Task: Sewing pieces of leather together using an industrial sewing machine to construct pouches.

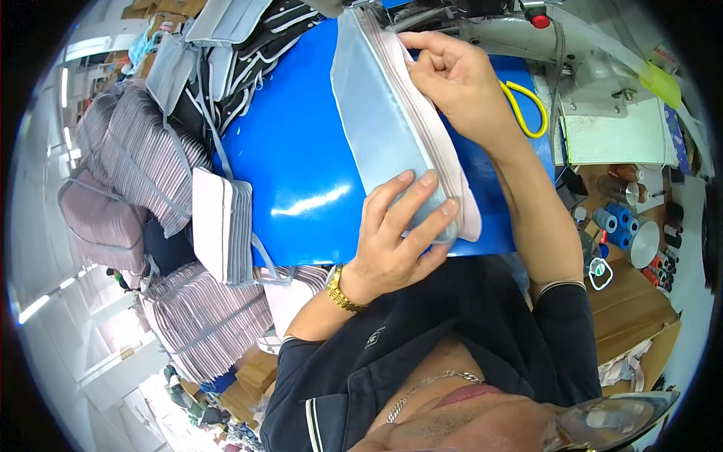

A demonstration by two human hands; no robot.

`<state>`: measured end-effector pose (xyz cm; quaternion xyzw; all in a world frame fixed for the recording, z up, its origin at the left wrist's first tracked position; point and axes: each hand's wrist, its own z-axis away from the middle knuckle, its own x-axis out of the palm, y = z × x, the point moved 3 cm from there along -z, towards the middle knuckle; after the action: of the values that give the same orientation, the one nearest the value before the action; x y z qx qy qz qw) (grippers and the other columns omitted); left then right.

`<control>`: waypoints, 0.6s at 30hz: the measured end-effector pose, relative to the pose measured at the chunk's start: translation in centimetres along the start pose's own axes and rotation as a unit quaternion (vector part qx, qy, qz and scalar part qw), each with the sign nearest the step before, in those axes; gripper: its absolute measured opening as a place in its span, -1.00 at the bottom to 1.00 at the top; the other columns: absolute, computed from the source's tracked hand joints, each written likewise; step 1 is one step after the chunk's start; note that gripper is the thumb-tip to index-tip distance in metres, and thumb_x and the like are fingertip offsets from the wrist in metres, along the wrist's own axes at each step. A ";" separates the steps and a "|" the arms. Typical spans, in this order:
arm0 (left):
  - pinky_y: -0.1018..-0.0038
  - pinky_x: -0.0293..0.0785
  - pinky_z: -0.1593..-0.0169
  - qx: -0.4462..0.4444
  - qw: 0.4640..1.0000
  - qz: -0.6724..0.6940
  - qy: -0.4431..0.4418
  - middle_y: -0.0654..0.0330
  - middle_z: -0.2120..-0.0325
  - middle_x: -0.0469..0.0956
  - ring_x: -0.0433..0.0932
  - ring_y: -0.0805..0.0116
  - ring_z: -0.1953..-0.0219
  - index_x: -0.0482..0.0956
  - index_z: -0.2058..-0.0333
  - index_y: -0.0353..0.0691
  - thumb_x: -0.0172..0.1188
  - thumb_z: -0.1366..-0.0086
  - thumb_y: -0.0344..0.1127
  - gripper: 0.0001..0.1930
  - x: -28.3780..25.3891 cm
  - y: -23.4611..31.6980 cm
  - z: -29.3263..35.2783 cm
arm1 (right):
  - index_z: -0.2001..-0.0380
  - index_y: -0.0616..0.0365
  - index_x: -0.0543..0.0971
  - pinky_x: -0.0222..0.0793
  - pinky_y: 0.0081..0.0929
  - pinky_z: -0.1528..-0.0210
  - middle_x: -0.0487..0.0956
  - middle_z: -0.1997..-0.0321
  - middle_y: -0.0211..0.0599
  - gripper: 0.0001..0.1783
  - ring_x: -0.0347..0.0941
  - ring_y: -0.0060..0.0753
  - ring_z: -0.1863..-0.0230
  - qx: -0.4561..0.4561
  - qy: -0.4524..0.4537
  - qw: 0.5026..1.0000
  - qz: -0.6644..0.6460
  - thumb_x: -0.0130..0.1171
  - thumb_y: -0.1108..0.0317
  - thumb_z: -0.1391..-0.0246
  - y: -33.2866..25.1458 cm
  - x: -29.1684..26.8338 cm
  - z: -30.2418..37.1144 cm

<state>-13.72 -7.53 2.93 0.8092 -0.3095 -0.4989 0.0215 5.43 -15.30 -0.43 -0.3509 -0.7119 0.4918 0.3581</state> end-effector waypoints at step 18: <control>0.40 0.41 0.37 -0.034 0.994 -0.050 0.093 0.16 0.37 0.52 0.48 0.22 0.38 0.67 0.23 -0.24 0.41 0.06 -0.54 -0.67 -2.0 -1.1 -4.9 | -0.12 0.38 0.43 0.16 -0.73 0.55 0.39 0.60 -0.56 -0.53 0.27 -0.81 0.58 0.061 -0.067 0.994 -0.056 0.15 0.47 -0.13 -1.3 -0.3 3.3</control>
<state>-9.79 -6.89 6.63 0.8653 -0.2483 -0.4322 0.0529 2.54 -17.45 -0.07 -0.2539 -0.7213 0.5360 0.3577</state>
